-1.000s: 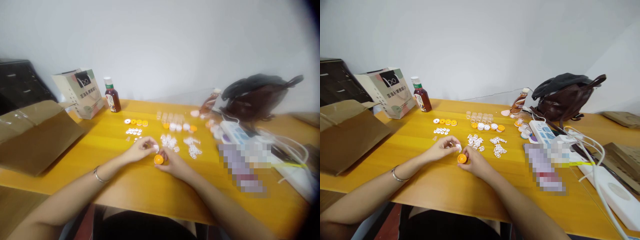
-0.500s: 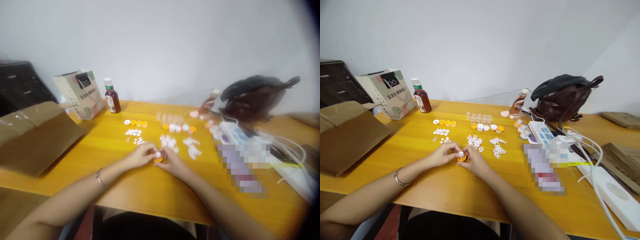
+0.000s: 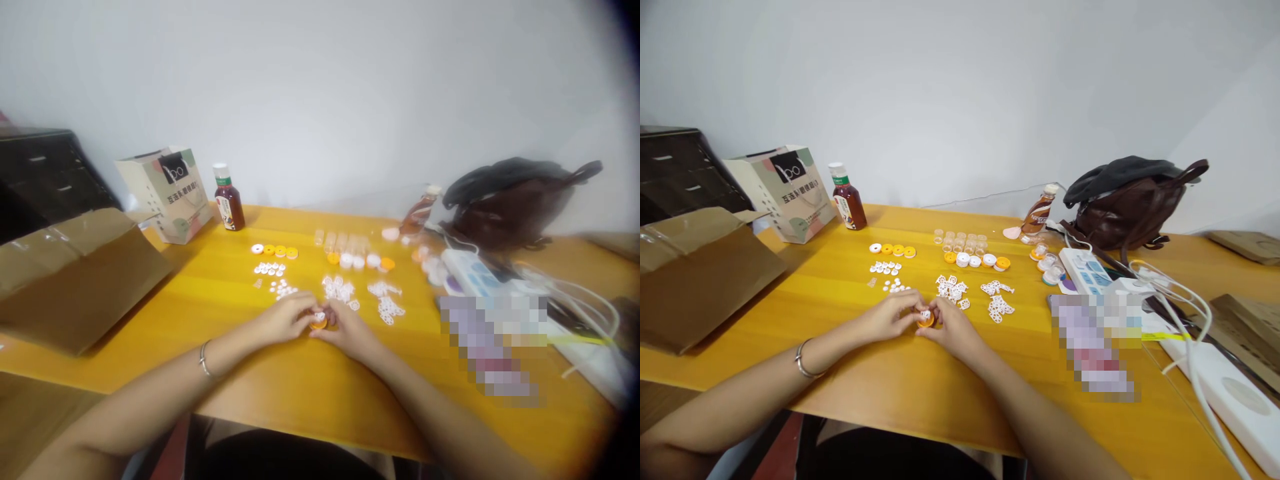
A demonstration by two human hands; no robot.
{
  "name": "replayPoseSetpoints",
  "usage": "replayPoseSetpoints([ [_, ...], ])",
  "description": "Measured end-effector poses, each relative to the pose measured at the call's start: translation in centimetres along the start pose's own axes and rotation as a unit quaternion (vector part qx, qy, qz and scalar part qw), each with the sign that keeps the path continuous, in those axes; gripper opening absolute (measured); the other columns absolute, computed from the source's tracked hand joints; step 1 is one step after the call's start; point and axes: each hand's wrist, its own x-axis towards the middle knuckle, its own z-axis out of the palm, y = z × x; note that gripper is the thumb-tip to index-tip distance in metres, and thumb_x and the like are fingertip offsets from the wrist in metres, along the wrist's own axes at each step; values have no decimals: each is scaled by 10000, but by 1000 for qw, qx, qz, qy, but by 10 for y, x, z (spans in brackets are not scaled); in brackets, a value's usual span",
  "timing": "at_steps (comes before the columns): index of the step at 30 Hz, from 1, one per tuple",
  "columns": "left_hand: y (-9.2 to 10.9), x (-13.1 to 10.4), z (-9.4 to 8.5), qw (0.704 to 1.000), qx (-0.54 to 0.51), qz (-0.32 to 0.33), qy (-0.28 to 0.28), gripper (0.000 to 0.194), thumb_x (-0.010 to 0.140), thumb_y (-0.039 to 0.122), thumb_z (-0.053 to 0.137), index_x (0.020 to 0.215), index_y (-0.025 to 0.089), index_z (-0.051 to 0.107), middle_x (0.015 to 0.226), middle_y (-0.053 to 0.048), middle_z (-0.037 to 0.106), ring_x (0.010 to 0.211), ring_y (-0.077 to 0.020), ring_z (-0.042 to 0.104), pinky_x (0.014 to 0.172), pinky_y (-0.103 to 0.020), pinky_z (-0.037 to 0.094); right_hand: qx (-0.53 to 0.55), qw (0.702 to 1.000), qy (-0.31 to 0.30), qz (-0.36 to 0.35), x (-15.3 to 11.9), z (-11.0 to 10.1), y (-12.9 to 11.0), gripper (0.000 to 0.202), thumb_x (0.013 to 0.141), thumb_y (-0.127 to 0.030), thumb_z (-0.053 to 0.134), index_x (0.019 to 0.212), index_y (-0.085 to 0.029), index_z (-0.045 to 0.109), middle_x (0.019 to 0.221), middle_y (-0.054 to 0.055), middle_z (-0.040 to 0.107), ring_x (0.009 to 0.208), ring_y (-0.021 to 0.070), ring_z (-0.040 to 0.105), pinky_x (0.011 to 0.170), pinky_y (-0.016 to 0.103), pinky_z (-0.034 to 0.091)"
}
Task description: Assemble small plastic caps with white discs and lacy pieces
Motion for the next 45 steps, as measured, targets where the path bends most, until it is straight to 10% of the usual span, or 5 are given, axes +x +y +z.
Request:
replayPoseSetpoints([
  [17,-2,-3,1,999,-6,-42,0,74,814,210,504,823,160,558,807,-27,593,755,-143,538,708,-256,410,-33,999,6,-30,-1,-1,-1,214,664,-336,669,767,-190,550,663,-19,468,619,133,437,562,250,361],
  [28,5,-1,-11,993,-56,-49,87,236,789,344,554,955,175,546,896,-42,603,839,-157,554,759,-272,433,373,919,-49,119,0,-1,-12,386,645,-376,697,946,-201,529,611,-52,556,512,89,527,525,234,424],
  [36,-62,89,-43,983,79,-83,141,383,804,273,510,1166,152,475,1111,-108,554,1012,-207,523,894,-342,405,403,900,-37,162,2,-5,-11,415,592,-325,740,925,-186,536,632,-43,590,509,79,524,512,222,411],
  [45,-115,160,-21,981,83,-119,129,430,716,51,512,1143,104,523,1088,-146,569,1012,-231,531,932,-349,377,420,888,-38,182,1,-6,-13,438,552,-286,765,906,-189,525,706,-34,618,518,73,526,537,231,407],
])
